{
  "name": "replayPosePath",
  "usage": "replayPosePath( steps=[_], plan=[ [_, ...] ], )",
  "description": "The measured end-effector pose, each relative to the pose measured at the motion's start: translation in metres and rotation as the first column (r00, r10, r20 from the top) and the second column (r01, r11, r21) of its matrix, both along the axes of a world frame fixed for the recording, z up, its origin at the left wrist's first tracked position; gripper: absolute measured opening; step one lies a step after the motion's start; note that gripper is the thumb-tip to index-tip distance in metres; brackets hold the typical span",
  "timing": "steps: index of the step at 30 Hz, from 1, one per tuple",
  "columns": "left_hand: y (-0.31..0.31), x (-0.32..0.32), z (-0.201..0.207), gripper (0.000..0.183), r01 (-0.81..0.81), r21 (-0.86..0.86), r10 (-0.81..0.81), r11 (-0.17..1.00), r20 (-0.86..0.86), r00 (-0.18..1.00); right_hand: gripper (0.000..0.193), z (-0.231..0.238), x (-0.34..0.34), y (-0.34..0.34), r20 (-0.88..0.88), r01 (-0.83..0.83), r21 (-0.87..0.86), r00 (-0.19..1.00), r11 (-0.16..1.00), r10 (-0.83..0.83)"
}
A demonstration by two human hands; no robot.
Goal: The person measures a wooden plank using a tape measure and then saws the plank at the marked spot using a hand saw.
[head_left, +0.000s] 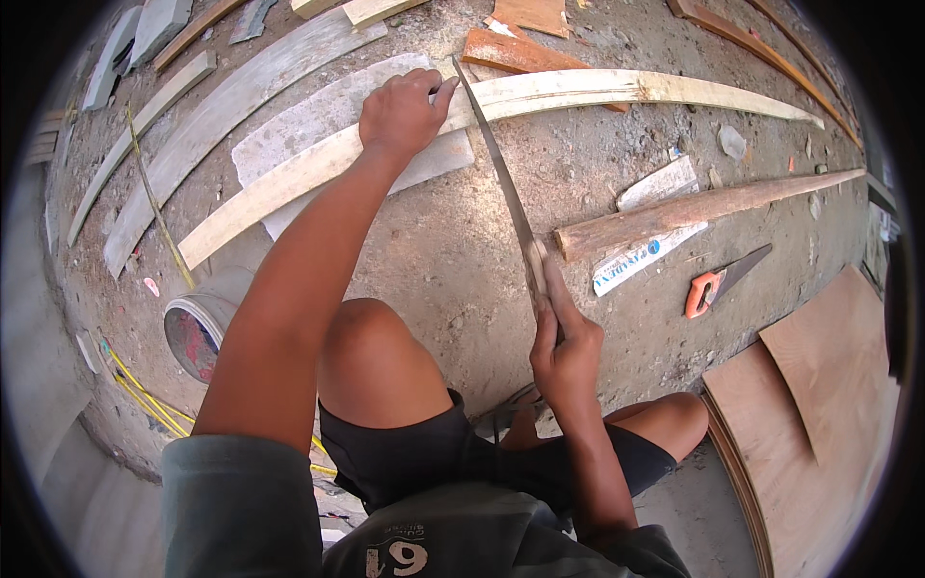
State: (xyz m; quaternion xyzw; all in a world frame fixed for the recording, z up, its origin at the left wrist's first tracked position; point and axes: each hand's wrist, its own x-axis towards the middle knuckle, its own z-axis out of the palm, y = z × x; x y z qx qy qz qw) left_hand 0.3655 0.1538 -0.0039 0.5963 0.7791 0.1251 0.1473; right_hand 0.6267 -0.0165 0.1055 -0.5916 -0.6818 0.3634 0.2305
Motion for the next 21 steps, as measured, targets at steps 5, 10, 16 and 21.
replayPosePath(
  steps=[5,10,16,21],
  plan=[
    [0.006,0.006,-0.003,0.04,0.041,0.06,-0.042,0.997,0.015,0.999,0.051,-0.015,-0.007,0.022,0.002,-0.02,0.021,1.0,1.0,0.02],
    [-0.002,0.017,-0.013,0.042,0.084,0.087,-0.089,0.993,0.046,0.995,0.046,-0.048,-0.043,0.086,-0.031,0.083,-0.05,0.996,0.995,-0.084],
    [0.008,0.002,0.006,0.038,0.017,-0.017,-0.017,1.0,-0.015,1.0,0.049,-0.029,0.032,-0.042,-0.002,0.04,-0.014,0.999,0.999,-0.04],
    [0.014,0.025,-0.002,0.039,0.065,0.04,-0.065,0.997,0.009,0.998,0.045,-0.056,-0.036,0.085,-0.043,0.09,-0.018,0.995,0.996,-0.091]
  ],
)
